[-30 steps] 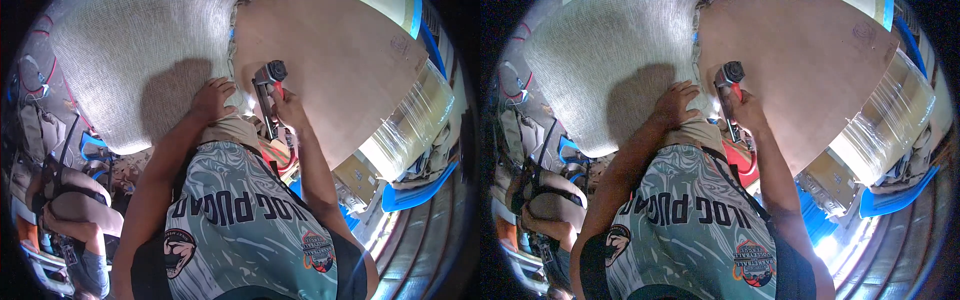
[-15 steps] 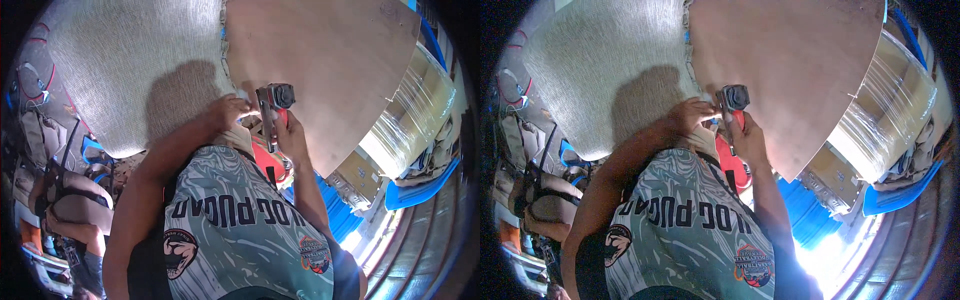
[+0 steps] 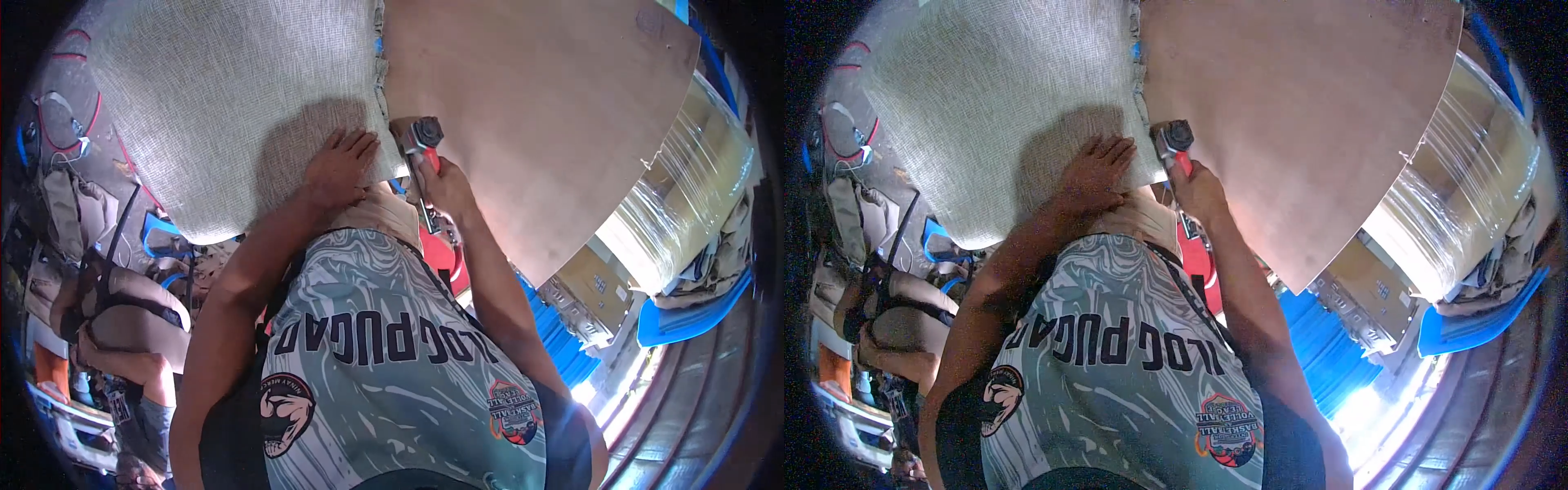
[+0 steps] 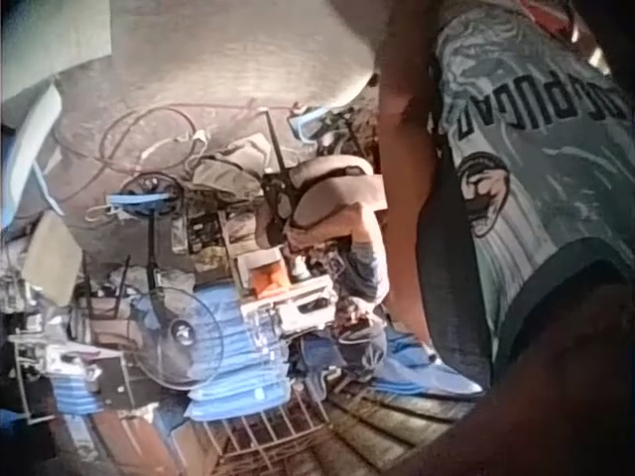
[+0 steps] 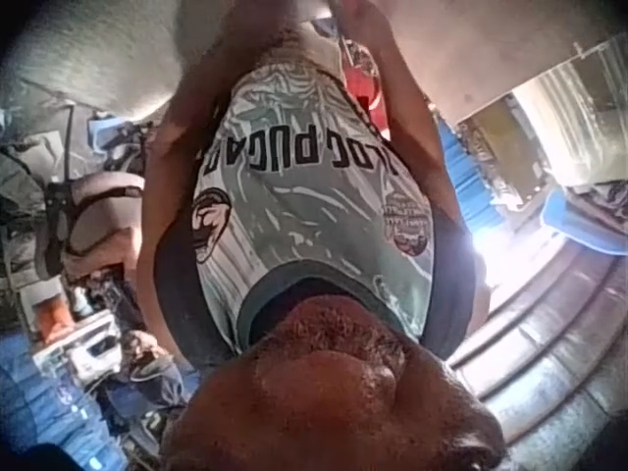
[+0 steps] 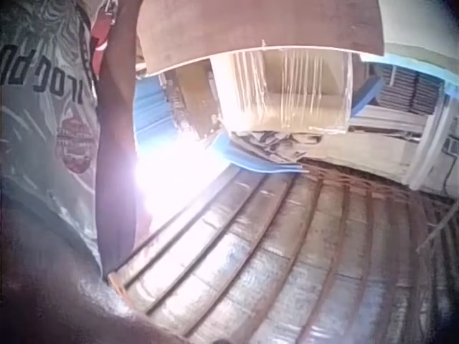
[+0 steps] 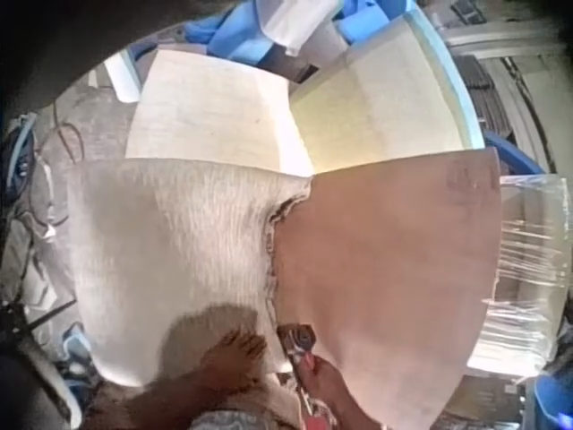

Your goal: Reupholstering a chair back by attaching fabric over foam using a pneumatic staple gun and trimming excess with scissors.

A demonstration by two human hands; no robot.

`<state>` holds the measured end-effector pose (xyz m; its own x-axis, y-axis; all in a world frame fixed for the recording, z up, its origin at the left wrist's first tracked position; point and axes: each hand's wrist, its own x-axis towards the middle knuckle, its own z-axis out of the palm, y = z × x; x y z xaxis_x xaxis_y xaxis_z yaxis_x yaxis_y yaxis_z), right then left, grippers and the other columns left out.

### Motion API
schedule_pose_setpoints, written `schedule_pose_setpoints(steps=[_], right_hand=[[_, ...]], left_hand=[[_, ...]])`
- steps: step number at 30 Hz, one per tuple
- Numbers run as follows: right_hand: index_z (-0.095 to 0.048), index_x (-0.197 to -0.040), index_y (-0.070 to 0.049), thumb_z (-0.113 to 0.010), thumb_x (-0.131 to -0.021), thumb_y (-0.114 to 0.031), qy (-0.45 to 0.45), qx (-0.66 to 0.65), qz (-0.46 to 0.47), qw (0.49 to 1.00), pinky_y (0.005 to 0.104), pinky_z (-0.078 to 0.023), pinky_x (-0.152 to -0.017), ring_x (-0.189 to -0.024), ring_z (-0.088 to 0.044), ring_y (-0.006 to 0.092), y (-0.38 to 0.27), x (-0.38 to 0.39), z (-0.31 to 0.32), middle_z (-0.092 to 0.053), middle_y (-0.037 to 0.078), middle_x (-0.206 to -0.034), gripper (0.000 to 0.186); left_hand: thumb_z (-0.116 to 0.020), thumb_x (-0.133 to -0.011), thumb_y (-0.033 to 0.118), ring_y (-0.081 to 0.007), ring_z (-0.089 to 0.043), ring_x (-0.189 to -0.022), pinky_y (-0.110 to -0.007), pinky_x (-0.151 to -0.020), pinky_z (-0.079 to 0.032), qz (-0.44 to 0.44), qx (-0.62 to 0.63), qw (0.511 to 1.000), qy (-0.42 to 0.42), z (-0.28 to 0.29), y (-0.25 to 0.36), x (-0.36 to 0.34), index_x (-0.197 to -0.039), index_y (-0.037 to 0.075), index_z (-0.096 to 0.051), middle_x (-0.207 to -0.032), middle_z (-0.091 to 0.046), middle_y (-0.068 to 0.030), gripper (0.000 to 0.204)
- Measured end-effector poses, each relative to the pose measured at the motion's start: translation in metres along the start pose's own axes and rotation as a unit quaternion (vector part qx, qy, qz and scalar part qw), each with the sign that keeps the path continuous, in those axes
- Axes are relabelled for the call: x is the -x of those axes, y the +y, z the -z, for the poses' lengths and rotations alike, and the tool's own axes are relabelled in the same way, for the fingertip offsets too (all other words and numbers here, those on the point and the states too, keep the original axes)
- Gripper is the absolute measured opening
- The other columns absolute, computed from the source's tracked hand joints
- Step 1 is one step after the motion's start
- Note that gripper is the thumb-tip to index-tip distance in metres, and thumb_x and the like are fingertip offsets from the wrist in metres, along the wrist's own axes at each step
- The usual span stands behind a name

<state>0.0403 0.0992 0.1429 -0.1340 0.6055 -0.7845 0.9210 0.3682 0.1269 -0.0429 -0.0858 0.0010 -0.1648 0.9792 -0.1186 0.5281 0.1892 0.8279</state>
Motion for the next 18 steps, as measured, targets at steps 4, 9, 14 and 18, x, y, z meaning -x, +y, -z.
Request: schedule_pose_setpoints(steps=[4, 9, 14, 18], right_hand=[[-0.065, -0.096, 0.002, -0.047, -0.093, -0.053, -0.027, 0.052, 0.016, 0.998, 0.0439, -0.054, -0.073, -0.077, -0.07, 0.0357, -0.01, -0.035, 0.004, -0.069, 0.021, -0.075, 0.058], [-0.064, -0.098, 0.0, -0.044, -0.097, -0.039, -0.108, 0.211, 0.07, 0.969, 0.0438, -0.054, -0.076, -0.075, -0.07, 0.0331, -0.038, -0.041, 0.023, -0.069, 0.02, -0.073, 0.043], [-0.065, -0.091, -0.001, -0.04, -0.1, -0.04, -0.065, 0.158, 0.093, 0.981, 0.0411, -0.054, -0.07, -0.069, -0.07, 0.0294, -0.067, -0.041, 0.039, -0.066, 0.016, -0.064, 0.048], [-0.065, -0.088, -0.002, -0.041, -0.1, -0.037, -0.108, 0.176, 0.043, 0.978, 0.0397, -0.053, -0.066, -0.069, -0.069, 0.0294, -0.073, -0.045, 0.034, -0.065, 0.014, -0.06, 0.045]], left_hand=[[-0.077, -0.071, 0.041, -0.0231, -0.029, -0.144, -0.047, -0.121, -0.016, 0.034, -0.027, 0.999, -0.015, -0.002, 0.006, -0.002, -0.145, 0.007, -0.037, -0.152, -0.037, -0.0079, 0.091], [-0.076, -0.072, 0.037, -0.0236, -0.028, -0.145, -0.047, -0.12, -0.016, 0.032, 0.013, 0.999, -0.017, -0.001, 0.003, -0.001, -0.146, 0.007, -0.036, -0.153, -0.035, -0.0075, 0.089], [-0.076, -0.072, 0.033, -0.0241, -0.031, -0.143, -0.047, -0.12, -0.017, 0.036, 0.05, 0.998, 0.003, -0.002, 0.0, -0.001, -0.146, 0.006, -0.038, -0.153, -0.037, -0.0081, 0.087], [-0.077, -0.069, 0.032, -0.024, -0.034, -0.142, -0.047, -0.118, -0.019, 0.032, 0.037, 0.999, 0.008, -0.002, -0.001, -0.002, -0.143, 0.006, -0.042, -0.151, -0.04, -0.0087, 0.086]])
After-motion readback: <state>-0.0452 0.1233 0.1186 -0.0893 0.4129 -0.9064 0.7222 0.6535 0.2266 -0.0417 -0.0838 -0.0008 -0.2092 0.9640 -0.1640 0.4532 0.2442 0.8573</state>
